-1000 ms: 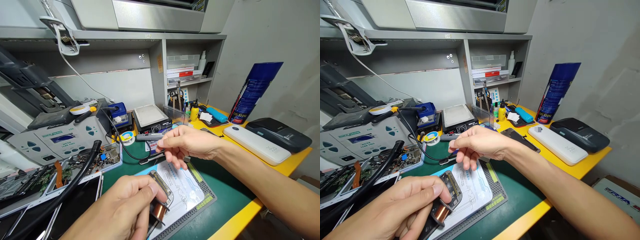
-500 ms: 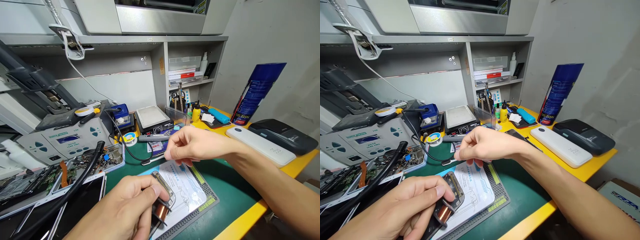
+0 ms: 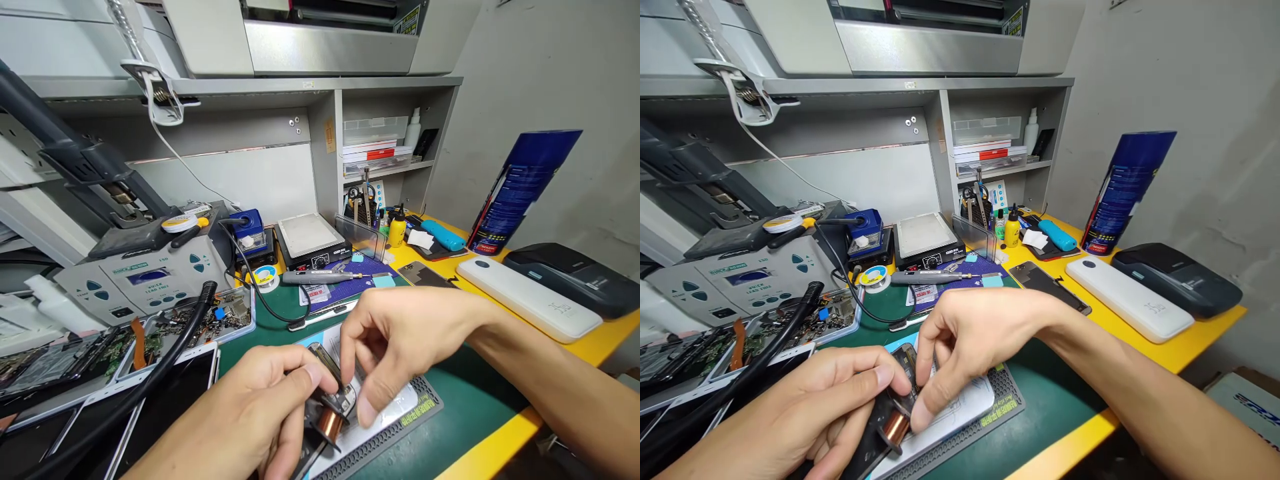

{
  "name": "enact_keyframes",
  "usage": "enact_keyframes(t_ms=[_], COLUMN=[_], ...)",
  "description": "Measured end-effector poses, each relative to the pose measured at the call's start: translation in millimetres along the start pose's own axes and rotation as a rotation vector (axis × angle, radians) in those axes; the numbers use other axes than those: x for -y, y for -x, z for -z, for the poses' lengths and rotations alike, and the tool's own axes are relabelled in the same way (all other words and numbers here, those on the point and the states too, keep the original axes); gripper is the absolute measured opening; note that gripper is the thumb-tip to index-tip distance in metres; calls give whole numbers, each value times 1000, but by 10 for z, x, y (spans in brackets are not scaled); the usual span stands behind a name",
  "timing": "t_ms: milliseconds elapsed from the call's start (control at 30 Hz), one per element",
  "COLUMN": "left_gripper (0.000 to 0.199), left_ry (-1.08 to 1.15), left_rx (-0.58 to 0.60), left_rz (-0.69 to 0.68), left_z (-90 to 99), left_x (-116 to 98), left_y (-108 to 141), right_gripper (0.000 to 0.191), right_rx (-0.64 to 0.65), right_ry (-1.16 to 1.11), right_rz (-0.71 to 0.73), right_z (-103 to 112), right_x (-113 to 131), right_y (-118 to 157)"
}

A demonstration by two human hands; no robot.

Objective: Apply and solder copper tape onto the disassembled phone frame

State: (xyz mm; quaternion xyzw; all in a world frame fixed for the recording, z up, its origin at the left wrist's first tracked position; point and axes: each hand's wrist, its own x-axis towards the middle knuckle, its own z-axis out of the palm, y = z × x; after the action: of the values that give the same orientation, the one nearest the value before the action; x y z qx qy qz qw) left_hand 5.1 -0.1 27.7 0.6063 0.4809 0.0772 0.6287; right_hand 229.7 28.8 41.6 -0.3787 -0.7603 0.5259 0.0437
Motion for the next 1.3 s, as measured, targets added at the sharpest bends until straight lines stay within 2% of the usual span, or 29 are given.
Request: enact_keyframes(t_ms=[100, 200, 333, 467, 633, 800, 933, 1033, 1200, 1300], left_gripper=[45, 39, 43, 44, 53, 71, 83, 81, 55, 40], left_ry=[-10, -5, -11, -27, -7, 88, 59, 46, 36, 1], left_rx=[-8, -58, -55, -73, -97, -140, -310, -457, -758, -932], left_rz=[7, 24, 39, 31, -10, 6, -10, -61, -276, -414], left_z=[-11, -15, 4, 36, 127, 226, 292, 390, 587, 633], left_x=[14, 24, 43, 49, 23, -55, -159, -168, -10, 65], left_y=[-7, 8, 37, 37, 61, 164, 280, 297, 162, 127], right_gripper=[47, 48, 33, 14, 14, 23, 21, 18, 15, 18], right_rx=[-68, -203, -327, -365, -364, -297, -287, -275, -229, -172], right_ry=[154, 350, 483, 457, 220, -460, -657, -775, -908, -947], right_rz=[-34, 22, 47, 57, 60, 200, 266, 303, 302, 278], right_z=[-126, -286, -464, -478, -265, -37, 91, 164, 203, 185], right_x=[65, 137, 204, 219, 149, 24, -47, -66, -78, -96], right_y=[-1, 5, 25, 49, 67, -18, -92, -93, -83, -122])
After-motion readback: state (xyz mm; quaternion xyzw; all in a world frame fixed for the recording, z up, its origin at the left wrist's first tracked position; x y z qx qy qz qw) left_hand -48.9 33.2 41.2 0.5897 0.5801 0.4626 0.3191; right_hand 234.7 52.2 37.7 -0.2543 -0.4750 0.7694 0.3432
